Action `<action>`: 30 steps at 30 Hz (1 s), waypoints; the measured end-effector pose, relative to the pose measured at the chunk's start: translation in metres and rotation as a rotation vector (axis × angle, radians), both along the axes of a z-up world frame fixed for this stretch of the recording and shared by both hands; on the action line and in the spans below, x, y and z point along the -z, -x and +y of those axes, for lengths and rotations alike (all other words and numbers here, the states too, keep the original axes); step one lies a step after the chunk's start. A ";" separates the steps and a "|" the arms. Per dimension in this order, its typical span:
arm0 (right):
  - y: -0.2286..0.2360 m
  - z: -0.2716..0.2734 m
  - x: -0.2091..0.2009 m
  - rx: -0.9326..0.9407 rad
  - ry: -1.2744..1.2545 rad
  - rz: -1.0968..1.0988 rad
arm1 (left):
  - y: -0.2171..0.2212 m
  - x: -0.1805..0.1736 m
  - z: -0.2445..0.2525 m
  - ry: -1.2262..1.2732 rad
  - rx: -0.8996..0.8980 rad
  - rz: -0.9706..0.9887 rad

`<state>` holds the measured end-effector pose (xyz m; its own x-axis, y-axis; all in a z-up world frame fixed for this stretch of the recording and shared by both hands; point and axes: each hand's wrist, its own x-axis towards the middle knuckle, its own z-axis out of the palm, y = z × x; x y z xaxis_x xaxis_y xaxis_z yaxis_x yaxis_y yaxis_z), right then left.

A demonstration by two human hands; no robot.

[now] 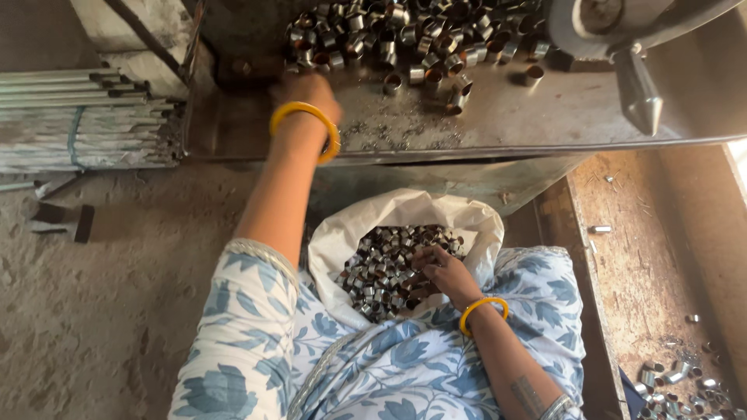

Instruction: The person sits on the floor and repeatedly scoops small metal cylindrical parts from a white sack into a metal tray on a machine. They use both hands to transfer the parts and occasionally spread them within the tray.

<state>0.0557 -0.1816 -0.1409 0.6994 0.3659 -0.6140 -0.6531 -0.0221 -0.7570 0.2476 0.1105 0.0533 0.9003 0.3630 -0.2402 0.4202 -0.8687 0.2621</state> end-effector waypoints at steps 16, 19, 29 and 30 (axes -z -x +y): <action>-0.012 0.007 -0.012 -0.041 -0.037 0.102 | -0.080 -0.043 -0.106 0.234 0.257 0.090; -0.017 0.010 -0.023 -0.071 -0.031 0.088 | -0.059 -0.036 -0.136 0.005 0.454 -0.077; -0.010 0.005 -0.035 -0.125 0.042 0.034 | -0.023 -0.010 -0.061 0.491 0.201 -0.249; -0.010 0.004 -0.033 -0.130 0.051 0.012 | -0.024 -0.010 -0.048 0.661 0.063 -0.187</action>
